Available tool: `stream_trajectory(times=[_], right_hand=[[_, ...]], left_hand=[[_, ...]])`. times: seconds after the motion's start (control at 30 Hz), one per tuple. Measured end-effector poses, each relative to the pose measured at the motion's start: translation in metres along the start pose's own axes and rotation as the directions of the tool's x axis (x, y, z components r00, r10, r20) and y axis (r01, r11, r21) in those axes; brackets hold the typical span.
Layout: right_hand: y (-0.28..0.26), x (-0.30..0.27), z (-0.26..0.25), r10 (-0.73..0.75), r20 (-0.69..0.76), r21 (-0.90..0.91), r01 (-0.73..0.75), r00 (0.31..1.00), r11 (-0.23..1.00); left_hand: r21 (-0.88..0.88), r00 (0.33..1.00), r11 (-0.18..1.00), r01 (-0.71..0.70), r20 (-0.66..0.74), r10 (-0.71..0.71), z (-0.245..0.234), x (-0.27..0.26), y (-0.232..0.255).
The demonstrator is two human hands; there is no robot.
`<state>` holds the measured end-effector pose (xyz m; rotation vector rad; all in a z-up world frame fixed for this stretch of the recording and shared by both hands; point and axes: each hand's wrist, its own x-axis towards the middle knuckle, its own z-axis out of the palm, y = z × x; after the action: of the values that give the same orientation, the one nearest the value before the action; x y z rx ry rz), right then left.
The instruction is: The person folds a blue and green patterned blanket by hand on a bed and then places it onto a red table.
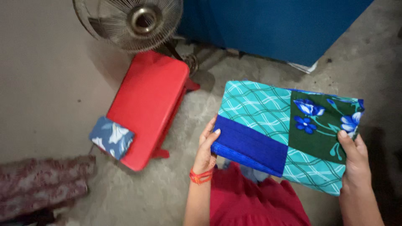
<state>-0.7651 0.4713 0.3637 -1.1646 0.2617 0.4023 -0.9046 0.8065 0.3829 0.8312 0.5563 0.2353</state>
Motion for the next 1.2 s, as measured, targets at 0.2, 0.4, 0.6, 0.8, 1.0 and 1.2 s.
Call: stream_trajectory(times=[0.2, 0.4, 0.6, 0.8, 1.0, 1.2], right_hand=[[0.070, -0.009, 0.075, -0.067, -0.086, 0.015, 0.069, 0.994, 0.998], [0.130, -0.055, 0.179, -0.141, -0.148, 0.095, 0.156, 0.979, 0.983], [0.150, -0.079, 0.249, -0.157, -0.185, 0.079, 0.174, 0.970, 0.982], [0.176, -0.091, 0.294, -0.196, -0.183, 0.039, 0.206, 0.963, 0.978], [0.204, -0.121, 0.339, -0.166, -0.160, 0.045, 0.175, 0.973, 0.984], [0.241, -0.172, 0.356, -0.191, -0.189, 0.095, 0.211, 0.963, 0.973]], left_hand=[[0.073, 0.992, 0.997, -0.006, 0.127, -0.003, -0.083, 0.046, 0.063], [0.220, 0.987, 0.975, 0.036, 0.143, -0.069, -0.153, 0.057, 0.155], [0.265, 0.984, 0.964, 0.012, 0.169, -0.059, -0.194, 0.067, 0.214], [0.284, 0.975, 0.959, 0.006, 0.212, -0.069, -0.250, 0.072, 0.228], [0.278, 0.968, 0.960, -0.017, 0.243, -0.053, -0.304, 0.049, 0.249], [0.302, 0.956, 0.953, -0.027, 0.286, -0.064, -0.339, 0.018, 0.266]])
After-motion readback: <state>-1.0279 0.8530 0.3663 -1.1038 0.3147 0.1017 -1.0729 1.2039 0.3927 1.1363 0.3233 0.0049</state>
